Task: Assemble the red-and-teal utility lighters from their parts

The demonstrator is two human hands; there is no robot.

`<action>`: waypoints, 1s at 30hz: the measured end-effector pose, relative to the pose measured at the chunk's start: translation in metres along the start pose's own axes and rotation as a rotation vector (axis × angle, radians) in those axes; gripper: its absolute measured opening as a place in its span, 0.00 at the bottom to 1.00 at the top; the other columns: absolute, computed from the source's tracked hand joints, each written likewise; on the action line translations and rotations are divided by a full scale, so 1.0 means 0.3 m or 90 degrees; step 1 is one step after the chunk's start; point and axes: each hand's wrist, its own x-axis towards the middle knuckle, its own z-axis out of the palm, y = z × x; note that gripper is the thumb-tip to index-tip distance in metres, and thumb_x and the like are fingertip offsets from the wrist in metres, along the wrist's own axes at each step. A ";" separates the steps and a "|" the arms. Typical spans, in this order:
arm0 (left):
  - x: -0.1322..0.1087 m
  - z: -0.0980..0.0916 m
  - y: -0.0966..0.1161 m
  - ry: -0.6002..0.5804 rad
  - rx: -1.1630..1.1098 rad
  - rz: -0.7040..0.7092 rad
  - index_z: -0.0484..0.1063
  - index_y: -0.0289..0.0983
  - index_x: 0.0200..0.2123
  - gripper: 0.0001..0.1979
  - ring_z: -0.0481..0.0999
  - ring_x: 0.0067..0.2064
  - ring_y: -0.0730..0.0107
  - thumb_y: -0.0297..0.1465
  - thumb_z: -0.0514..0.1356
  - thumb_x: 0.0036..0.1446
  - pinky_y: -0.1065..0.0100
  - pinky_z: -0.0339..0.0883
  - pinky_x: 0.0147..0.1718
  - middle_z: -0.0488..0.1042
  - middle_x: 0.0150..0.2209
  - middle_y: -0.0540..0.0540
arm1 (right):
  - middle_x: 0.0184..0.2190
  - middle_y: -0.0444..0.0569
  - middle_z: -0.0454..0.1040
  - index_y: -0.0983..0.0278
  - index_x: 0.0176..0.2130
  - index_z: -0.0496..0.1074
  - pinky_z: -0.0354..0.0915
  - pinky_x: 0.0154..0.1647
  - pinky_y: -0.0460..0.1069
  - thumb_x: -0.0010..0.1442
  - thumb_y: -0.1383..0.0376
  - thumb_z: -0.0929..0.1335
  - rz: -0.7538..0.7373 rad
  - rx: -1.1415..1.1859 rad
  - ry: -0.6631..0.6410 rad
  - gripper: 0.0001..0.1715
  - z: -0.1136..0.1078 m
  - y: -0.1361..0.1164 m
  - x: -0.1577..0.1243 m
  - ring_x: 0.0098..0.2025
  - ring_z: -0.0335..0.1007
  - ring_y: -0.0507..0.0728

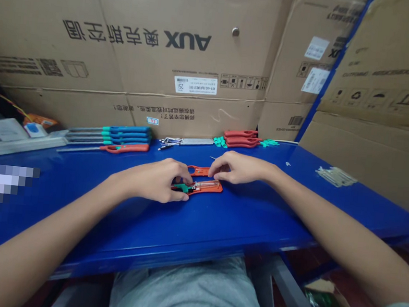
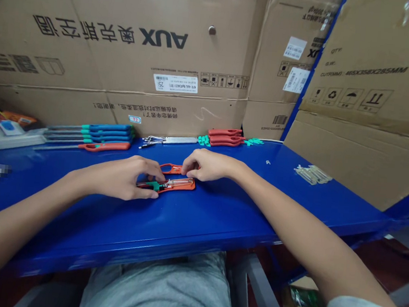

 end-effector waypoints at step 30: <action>0.015 0.017 -0.025 0.000 -0.051 -0.003 0.77 0.40 0.46 0.17 0.76 0.41 0.65 0.36 0.67 0.52 0.70 0.66 0.39 0.77 0.42 0.46 | 0.24 0.46 0.73 0.67 0.31 0.71 0.60 0.27 0.45 0.58 0.62 0.69 0.075 0.109 -0.052 0.09 0.032 0.035 0.026 0.26 0.67 0.51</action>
